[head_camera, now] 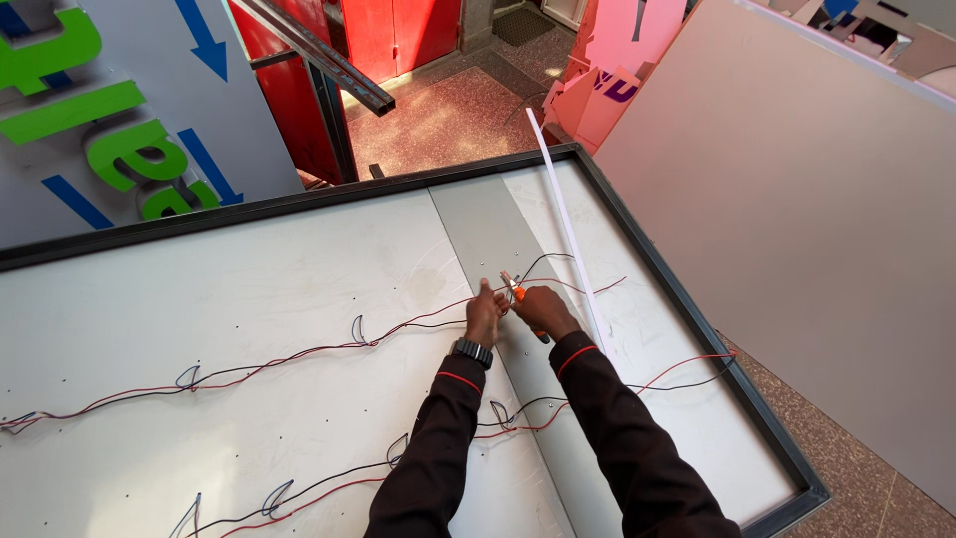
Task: The person strips insulation from multiple red and black wires laid on a white surface using pliers. The person repeatedly picks up wire ends, uses the pliers to remove insulation, and places the pliers back down.
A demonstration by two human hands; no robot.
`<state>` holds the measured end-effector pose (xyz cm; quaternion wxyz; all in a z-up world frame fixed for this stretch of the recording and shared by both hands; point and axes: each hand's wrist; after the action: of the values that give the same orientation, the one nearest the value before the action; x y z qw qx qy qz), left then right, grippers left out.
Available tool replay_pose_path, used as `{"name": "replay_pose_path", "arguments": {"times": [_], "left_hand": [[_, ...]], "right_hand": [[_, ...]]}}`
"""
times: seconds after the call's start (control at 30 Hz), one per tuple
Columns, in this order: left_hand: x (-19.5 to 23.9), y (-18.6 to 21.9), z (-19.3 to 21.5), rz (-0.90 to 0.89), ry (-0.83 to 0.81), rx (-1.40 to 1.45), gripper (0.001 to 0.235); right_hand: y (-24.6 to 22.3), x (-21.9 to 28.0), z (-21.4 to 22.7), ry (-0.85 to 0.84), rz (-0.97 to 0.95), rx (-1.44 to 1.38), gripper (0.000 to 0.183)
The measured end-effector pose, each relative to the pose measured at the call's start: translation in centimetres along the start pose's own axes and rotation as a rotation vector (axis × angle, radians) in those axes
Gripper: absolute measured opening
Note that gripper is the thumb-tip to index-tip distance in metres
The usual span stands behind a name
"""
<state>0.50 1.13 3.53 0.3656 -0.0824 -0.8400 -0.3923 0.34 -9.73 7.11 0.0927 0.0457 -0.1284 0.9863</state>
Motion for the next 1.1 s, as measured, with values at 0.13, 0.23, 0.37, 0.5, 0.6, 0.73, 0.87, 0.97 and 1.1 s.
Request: {"name": "replay_pose_path", "arguments": {"times": [0.13, 0.23, 0.37, 0.5, 0.6, 0.73, 0.87, 0.97, 1.1], "left_hand": [[0.1, 0.4, -1.4, 0.056, -0.011, 0.542, 0.075], [0.3, 0.1, -2.3, 0.083, 0.078, 0.881, 0.073], [-0.5, -0.5, -3.2, 0.075, 0.035, 0.965, 0.075], [-0.6, -1.7, -2.3, 0.036, -0.016, 0.85, 0.073], [-1.0, -2.2, -1.3, 0.036, -0.025, 0.811, 0.074], [-1.3, -0.9, -0.6, 0.057, -0.06, 0.713, 0.072], [-1.4, -0.8, -1.3, 0.058, -0.053, 0.794, 0.07], [-1.5, -0.4, -1.8, 0.041, -0.071, 0.816, 0.07], [-0.9, -0.6, -2.0, 0.031, -0.099, 0.746, 0.07]], "right_hand": [[-1.1, 1.7, 0.2, 0.145, 0.001, 0.001, 0.042], [-1.6, 2.5, 0.0, 0.26, 0.04, -0.047, 0.037], [-1.1, 2.3, 1.5, 0.343, 0.003, -0.117, 0.038], [-1.5, 2.4, 1.2, 0.291, -0.123, -0.054, 0.042], [-1.7, 2.2, 0.7, 0.23, -0.147, -0.032, 0.045], [-1.5, 1.6, 1.3, 0.218, -0.074, -0.041, 0.057], [-1.3, 1.7, 0.8, 0.185, -0.018, -0.023, 0.056], [-1.6, 1.7, 0.8, 0.213, 0.0, -0.054, 0.053], [-1.1, 2.4, 1.6, 0.318, -0.043, -0.092, 0.043]]}}
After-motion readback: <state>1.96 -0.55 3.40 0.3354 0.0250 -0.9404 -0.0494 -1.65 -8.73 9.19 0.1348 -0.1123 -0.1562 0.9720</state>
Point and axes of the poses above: each hand's wrist, its own x-axis away from the middle knuckle, its own z-axis out of the back of the hand, y = z × x, and after that the axes turned 15 degrees about y, right-handed
